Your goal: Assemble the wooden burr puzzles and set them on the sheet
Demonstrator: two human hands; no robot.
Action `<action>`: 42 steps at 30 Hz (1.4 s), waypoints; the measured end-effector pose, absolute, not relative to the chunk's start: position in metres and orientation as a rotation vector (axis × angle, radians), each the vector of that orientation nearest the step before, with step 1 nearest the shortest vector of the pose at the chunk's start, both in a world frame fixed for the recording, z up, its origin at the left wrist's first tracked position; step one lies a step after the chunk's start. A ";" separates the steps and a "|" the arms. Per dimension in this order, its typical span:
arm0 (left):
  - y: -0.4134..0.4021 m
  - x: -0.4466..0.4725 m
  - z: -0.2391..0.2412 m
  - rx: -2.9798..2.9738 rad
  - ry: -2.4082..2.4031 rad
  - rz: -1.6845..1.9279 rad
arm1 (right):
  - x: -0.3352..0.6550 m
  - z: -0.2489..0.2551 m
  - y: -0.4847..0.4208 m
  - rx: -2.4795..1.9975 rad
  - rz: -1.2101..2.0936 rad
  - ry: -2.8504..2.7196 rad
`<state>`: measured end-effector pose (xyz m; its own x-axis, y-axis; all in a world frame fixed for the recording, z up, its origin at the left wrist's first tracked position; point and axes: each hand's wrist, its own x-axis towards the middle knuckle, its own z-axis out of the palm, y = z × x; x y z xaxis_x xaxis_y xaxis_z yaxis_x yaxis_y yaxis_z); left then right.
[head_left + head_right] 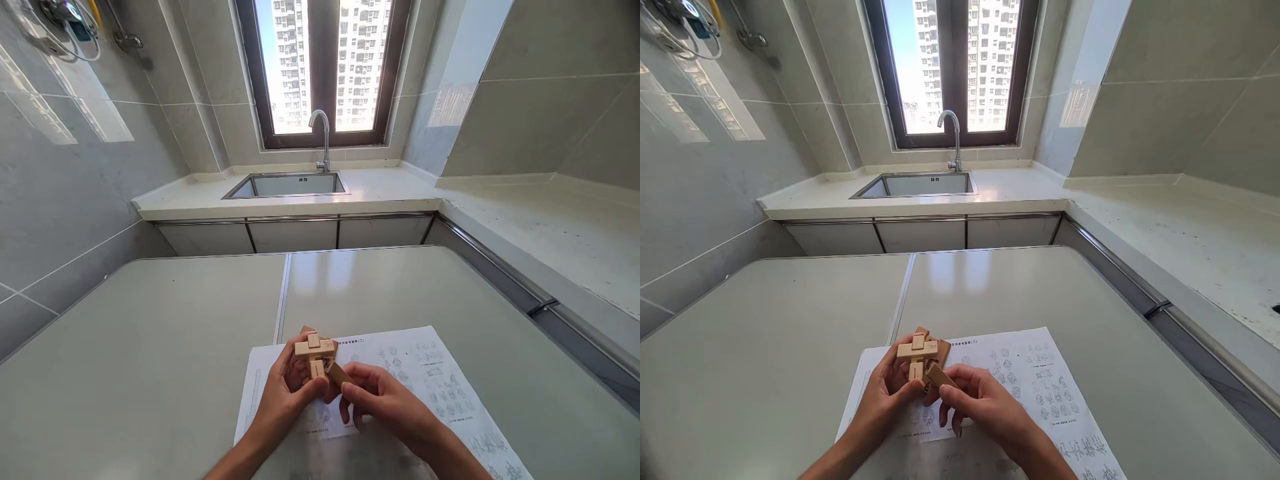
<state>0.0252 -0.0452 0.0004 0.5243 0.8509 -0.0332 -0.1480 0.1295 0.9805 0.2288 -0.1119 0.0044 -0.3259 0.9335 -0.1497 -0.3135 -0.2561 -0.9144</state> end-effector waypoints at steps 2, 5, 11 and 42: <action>-0.045 0.025 0.001 1.222 0.718 0.819 | 0.227 0.006 -0.112 -0.974 1.641 -1.090; -0.044 0.026 0.001 1.212 0.703 0.811 | 0.224 0.003 -0.110 -1.095 1.397 -1.179; -0.050 0.028 0.005 1.260 0.780 0.768 | 0.219 -0.006 -0.110 -1.203 1.097 -1.214; -0.053 0.030 0.001 1.862 0.826 0.788 | 0.223 -0.011 -0.113 -0.980 1.645 -0.705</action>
<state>0.0298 -0.0532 0.0007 0.5697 0.8028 0.1758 0.2128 -0.3507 0.9120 0.2229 -0.1127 -0.0106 -0.1177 0.9599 -0.2543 -0.4778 -0.2793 -0.8329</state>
